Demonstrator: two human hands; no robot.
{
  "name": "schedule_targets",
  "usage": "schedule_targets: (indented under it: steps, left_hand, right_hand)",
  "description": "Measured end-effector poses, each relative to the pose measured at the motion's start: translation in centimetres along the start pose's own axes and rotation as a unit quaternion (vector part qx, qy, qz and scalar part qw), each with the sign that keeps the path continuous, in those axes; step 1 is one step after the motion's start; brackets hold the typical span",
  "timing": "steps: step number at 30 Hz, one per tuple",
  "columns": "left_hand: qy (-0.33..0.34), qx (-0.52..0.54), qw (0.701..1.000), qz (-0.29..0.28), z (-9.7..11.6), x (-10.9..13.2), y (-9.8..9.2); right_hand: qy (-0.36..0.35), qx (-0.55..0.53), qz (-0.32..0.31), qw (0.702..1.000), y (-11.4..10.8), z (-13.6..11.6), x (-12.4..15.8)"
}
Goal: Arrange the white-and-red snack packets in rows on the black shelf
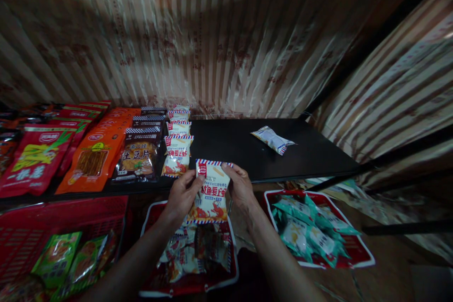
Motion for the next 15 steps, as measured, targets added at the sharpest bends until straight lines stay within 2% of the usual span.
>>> schedule_targets:
  steps: [5,11,15]
  left_hand:
    - [0.01,-0.02,1.0,0.012,-0.1,-0.2,-0.3]
    - [0.037,-0.031,0.997,0.061,0.7,-0.6,-1.5]
    - [0.054,-0.026,0.997,0.057,0.9,-0.8,-1.9]
  right_hand:
    - [-0.012,0.005,-0.014,1.0,0.1,0.0,-0.1]
    - [-0.016,0.013,-0.1,0.995,1.3,-0.5,0.7]
    - [-0.004,0.035,-0.137,0.99,1.4,-0.1,1.0]
Point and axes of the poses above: each hand's wrist, its own x-axis away from the middle knuckle, its own y-axis out of the palm, z = x × y, the point moved 4 cm from there along -x, towards the middle knuckle, and after that the axes turned 4 degrees about y, right-handed, at the moved point
